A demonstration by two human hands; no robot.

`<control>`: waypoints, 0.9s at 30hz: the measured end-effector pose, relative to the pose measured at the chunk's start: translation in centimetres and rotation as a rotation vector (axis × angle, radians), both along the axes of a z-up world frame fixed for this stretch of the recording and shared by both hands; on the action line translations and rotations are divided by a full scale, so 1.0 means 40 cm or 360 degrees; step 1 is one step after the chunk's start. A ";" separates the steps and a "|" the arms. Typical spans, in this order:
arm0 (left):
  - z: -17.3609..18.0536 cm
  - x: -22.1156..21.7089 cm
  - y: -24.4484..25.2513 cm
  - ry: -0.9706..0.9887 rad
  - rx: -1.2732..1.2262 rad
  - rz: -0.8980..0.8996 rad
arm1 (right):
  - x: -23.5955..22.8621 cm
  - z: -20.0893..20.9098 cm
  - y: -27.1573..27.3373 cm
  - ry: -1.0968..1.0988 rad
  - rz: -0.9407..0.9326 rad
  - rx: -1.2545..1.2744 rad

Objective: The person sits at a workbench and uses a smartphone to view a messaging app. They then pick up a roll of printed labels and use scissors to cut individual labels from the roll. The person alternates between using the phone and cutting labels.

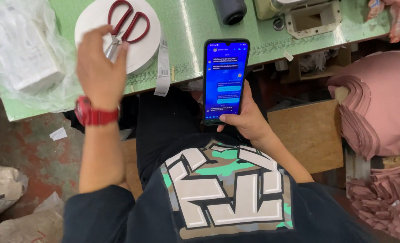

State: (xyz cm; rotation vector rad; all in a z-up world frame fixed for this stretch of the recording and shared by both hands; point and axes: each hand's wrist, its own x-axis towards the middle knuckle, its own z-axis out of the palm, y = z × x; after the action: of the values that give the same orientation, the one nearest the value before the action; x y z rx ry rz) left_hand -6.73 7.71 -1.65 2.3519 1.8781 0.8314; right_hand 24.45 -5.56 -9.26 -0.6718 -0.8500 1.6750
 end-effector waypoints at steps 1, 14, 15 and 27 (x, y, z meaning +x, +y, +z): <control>0.035 0.050 -0.042 -0.0524 -0.0208 -0.0195 | 0.000 -0.006 0.000 0.0023 0.0028 0.0011; -0.052 0.212 -0.239 -0.2088 -0.1329 -0.1221 | -0.026 0.020 0.019 0.0184 0.0221 -0.0053; -0.049 0.212 -0.239 -0.2090 -0.1329 -0.1220 | -0.027 0.021 0.019 0.0182 0.0222 -0.0053; -0.048 0.225 -0.238 -0.2009 -0.1305 -0.1231 | -0.012 0.006 0.014 0.0084 0.0159 -0.0068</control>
State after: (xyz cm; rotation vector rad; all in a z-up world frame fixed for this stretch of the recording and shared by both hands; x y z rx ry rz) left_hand 2.26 -1.80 -3.56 1.2283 0.5160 0.8350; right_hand 23.95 -5.02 -9.03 -0.6204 -0.8240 1.7973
